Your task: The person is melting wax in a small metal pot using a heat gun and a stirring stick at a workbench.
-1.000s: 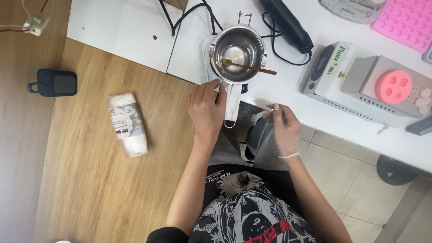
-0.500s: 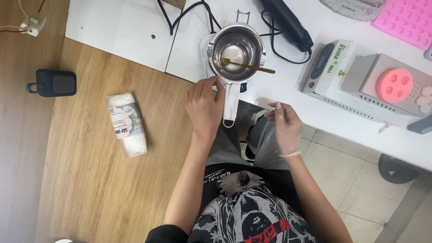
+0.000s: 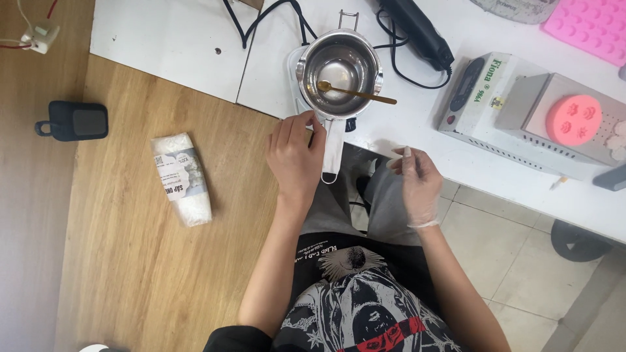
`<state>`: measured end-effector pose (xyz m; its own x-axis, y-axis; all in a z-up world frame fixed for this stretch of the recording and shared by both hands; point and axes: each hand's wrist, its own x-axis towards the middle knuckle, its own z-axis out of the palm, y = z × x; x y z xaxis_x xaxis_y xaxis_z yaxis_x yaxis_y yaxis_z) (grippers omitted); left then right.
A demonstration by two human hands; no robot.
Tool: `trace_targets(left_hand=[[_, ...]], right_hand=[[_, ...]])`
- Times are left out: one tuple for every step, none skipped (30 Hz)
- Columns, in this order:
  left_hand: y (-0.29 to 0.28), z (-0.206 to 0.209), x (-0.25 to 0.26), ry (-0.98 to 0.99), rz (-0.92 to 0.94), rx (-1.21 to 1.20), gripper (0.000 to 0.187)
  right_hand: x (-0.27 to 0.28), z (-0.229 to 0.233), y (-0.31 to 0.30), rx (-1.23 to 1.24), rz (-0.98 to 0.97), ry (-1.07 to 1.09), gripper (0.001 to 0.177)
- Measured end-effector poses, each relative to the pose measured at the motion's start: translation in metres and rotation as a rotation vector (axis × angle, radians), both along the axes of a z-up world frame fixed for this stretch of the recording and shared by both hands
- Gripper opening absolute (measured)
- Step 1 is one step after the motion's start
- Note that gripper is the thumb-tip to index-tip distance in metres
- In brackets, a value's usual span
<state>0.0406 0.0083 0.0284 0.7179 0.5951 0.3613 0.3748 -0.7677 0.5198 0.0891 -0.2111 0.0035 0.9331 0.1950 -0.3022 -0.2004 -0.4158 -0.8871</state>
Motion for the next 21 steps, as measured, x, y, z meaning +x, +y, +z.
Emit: trace_targets(left_hand=[[0.0,0.004,-0.001,0.001,0.0,0.002,0.011],[-0.001,0.009,0.001,-0.01,-0.002,-0.009,0.011],[-0.001,0.013,0.002,-0.022,-0.004,-0.021,0.011],[-0.003,0.018,0.003,-0.024,0.002,-0.018,0.011],[-0.004,0.023,0.003,-0.047,0.02,-0.146,0.009],[-0.004,0.028,0.004,-0.073,0.041,-0.268,0.008],[-0.003,0.032,0.003,-0.077,0.05,-0.26,0.008],[-0.003,0.036,0.003,-0.108,0.047,-0.426,0.01],[-0.005,0.04,0.002,-0.141,0.042,-0.593,0.013],[-0.007,0.046,0.002,-0.145,0.055,-0.584,0.013],[-0.011,0.053,0.002,-0.171,0.081,-0.696,0.014],[-0.018,0.06,0.001,-0.195,0.106,-0.813,0.015],[-0.024,0.068,0.001,-0.198,0.12,-0.809,0.015],[-0.032,0.076,0.002,-0.201,0.11,-0.866,0.016],[-0.04,0.084,0.002,-0.206,0.098,-0.922,0.016],[-0.047,0.088,0.003,-0.214,0.105,-0.92,0.016],[-0.056,0.093,0.003,-0.241,0.079,-0.975,0.017],[-0.067,0.098,0.001,-0.265,0.059,-1.034,0.018],[-0.079,0.105,0.001,-0.271,0.073,-1.036,0.018],[-0.088,0.112,0.003,-0.318,0.084,-1.206,0.02],[-0.098,0.118,0.004,-0.366,0.094,-1.375,0.023]], right_hand=[[-0.002,-0.002,-0.002,0.002,0.0,0.001,0.031],[-0.001,-0.005,-0.005,0.013,-0.019,0.002,0.031],[0.001,-0.008,-0.007,0.024,-0.037,0.003,0.031],[0.002,-0.008,-0.009,0.027,-0.032,0.001,0.031],[0.003,-0.008,-0.011,0.026,-0.042,0.001,0.031],[0.005,-0.009,-0.011,0.03,-0.048,0.001,0.031],[0.007,-0.011,-0.011,0.038,-0.038,-0.002,0.031],[0.01,-0.013,-0.011,0.023,-0.043,0.026,0.031],[0.012,-0.015,-0.013,0.008,-0.048,0.054,0.03],[0.015,-0.016,-0.013,0.015,-0.033,0.054,0.03],[0.017,-0.016,-0.014,0.03,0.005,0.028,0.03],[0.017,-0.015,-0.018,0.039,0.043,0.005,0.03],[0.018,-0.016,-0.021,0.041,0.056,0.008,0.03],[0.02,-0.016,-0.024,0.068,0.077,0.018,0.029],[0.022,-0.015,-0.029,0.095,0.097,0.029,0.028],[0.025,-0.017,-0.035,0.096,0.107,0.025,0.028],[0.026,-0.018,-0.041,0.136,0.102,0.051,0.028],[0.026,-0.017,-0.051,0.17,0.101,0.083,0.028],[0.028,-0.011,-0.06,0.165,0.114,0.086,0.028],[0.031,-0.007,-0.067,0.145,0.145,0.105,0.028],[0.035,-0.003,-0.073,0.125,0.177,0.124,0.028]])
